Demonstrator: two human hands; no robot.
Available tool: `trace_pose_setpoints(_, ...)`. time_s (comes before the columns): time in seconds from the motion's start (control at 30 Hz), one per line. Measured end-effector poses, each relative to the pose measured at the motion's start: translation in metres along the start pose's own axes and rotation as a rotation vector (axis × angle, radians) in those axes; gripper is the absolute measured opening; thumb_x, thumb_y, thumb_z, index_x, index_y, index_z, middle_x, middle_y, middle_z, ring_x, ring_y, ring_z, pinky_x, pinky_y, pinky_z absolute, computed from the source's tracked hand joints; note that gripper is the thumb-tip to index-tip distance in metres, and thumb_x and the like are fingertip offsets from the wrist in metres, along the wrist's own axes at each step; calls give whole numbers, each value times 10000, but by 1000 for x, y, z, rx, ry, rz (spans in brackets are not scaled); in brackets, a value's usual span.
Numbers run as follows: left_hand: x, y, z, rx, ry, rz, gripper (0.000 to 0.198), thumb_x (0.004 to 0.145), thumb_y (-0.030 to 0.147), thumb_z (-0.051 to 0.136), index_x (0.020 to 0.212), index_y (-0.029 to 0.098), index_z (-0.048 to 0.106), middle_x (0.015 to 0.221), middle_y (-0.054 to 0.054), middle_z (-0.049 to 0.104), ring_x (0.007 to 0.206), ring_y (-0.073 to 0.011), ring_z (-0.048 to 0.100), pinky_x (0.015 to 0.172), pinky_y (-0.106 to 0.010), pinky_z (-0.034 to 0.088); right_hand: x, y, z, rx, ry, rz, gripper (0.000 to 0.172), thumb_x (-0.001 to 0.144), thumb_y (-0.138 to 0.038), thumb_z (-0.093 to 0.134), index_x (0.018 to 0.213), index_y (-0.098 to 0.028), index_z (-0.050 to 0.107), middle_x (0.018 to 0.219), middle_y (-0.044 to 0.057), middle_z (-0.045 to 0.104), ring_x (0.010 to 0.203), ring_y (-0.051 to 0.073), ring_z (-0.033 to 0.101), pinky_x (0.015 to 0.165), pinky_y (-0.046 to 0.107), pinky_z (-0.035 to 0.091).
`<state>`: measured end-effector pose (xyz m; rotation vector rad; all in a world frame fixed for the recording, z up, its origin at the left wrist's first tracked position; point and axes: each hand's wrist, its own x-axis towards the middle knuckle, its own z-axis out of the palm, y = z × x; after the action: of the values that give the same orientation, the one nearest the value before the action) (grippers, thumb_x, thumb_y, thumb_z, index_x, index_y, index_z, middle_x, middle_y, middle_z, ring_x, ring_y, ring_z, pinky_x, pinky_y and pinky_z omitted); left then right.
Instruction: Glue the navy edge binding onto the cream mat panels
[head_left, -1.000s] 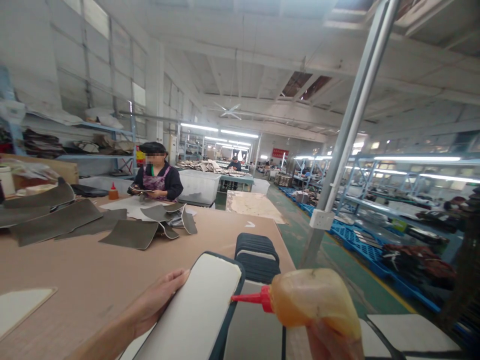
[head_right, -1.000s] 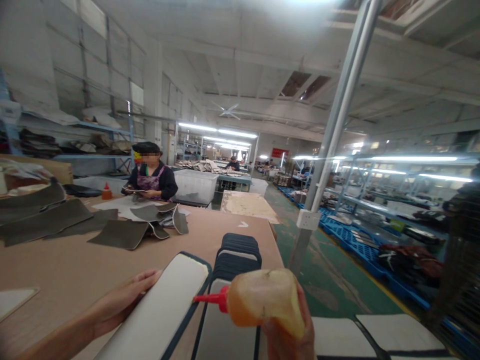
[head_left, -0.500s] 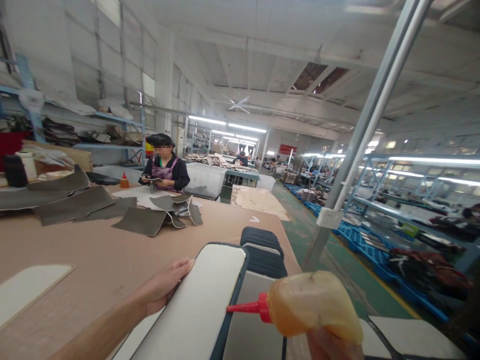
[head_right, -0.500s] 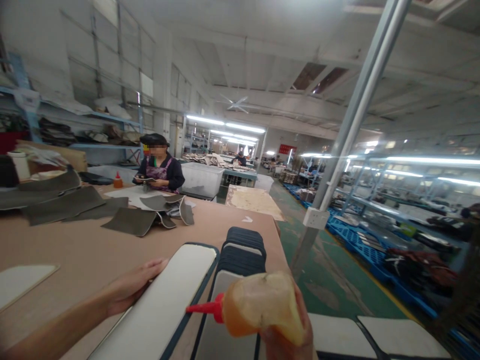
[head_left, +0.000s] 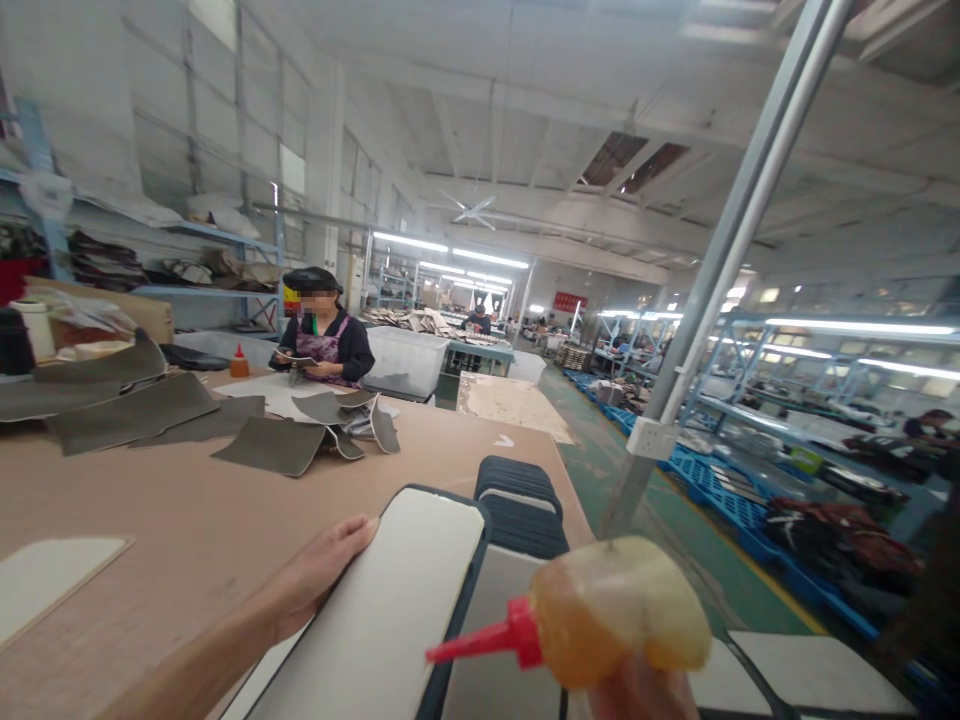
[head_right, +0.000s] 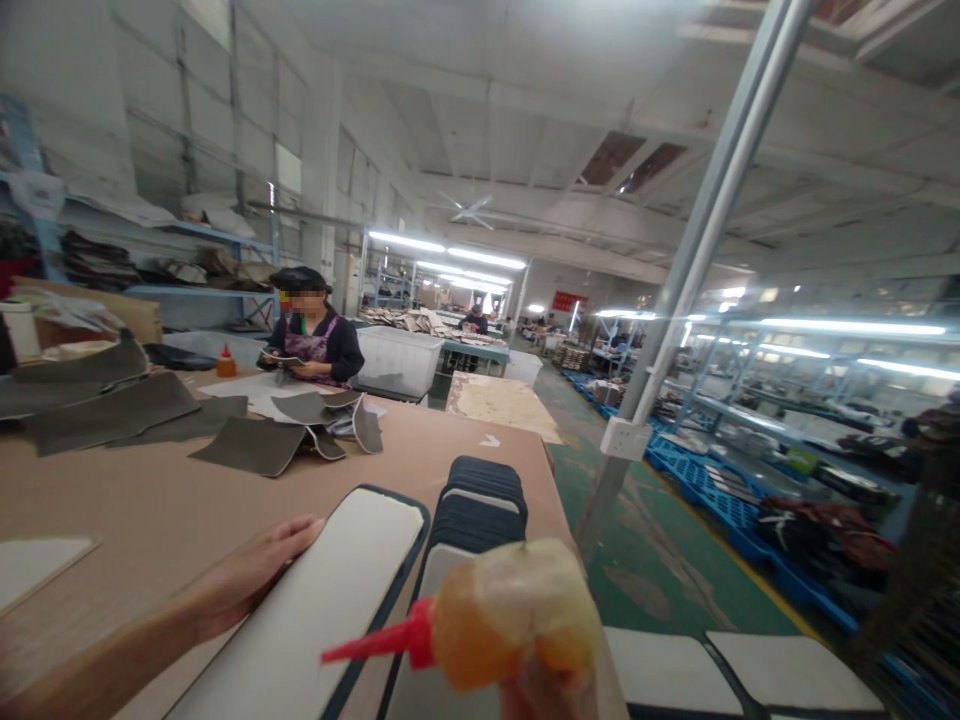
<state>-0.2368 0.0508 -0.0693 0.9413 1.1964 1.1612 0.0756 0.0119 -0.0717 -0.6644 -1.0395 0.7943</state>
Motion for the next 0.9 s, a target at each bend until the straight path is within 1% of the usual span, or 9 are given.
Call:
trace_pose_setpoints(0.07,-6,3,-3,41,-4,-7,549,550,679,752,720,202,540,596,51,594,564,-128,524,512,-206,386,3,-14,10,98,52,61,500,734,-392,772,1201,-271,641,968,61,754,908,263,707,825,374,578)
trace_pose_setpoints(0.13,-13,6,-5,60,-4,-20,553,548,685,752,740,206,556,623,46,614,584,-133,532,527,-207,398,11,-26,20,208,97,91,447,698,-333,812,1123,-301,678,934,10,759,876,196,709,835,276,557)
trace_pose_setpoints(0.2,-17,9,-6,57,-7,-36,567,534,691,759,765,209,570,649,40,635,607,-141,544,541,-209,413,18,-34,27,254,110,72,402,661,-293,845,1037,-306,705,876,-28,759,825,149,704,823,215,539)
trace_pose_setpoints(0.23,-19,9,-6,49,-6,-36,574,530,694,760,776,210,575,660,36,644,614,-142,545,542,-208,414,21,-36,29,253,110,60,409,649,-285,855,1029,-306,705,857,-38,757,802,136,700,811,199,535)
trace_pose_setpoints(0.37,-20,8,-4,14,-11,-9,555,567,684,752,780,203,574,693,24,664,623,-133,546,551,-197,416,23,-35,30,219,135,56,568,619,-279,872,1142,-305,652,924,-35,746,817,125,683,811,184,534)
trace_pose_setpoints(0.53,-14,6,-3,-27,-50,-37,575,530,661,791,782,197,563,641,40,634,591,-121,530,531,-198,420,15,-27,27,203,110,71,542,634,-292,861,1133,-302,650,934,-18,736,860,131,676,815,189,531)
trace_pose_setpoints(0.67,-7,5,-3,-39,-26,-49,624,458,689,802,739,194,546,579,55,596,539,-107,497,486,-194,404,7,-28,32,201,119,92,593,576,-327,890,1120,-305,654,886,-15,727,795,135,669,761,201,545)
trace_pose_setpoints(0.77,-4,6,-2,-37,-31,-48,649,417,701,807,713,194,529,566,56,586,523,-99,487,471,-191,395,3,-31,36,209,126,124,623,540,-332,905,1111,-301,656,876,-14,721,776,141,665,738,211,549)
trace_pose_setpoints(0.9,-1,5,-2,-34,-46,-47,637,432,689,807,720,189,538,572,55,589,526,-95,494,481,-191,406,-4,-31,38,202,112,164,635,520,-331,911,1100,-303,654,884,-17,720,773,153,670,747,231,555)
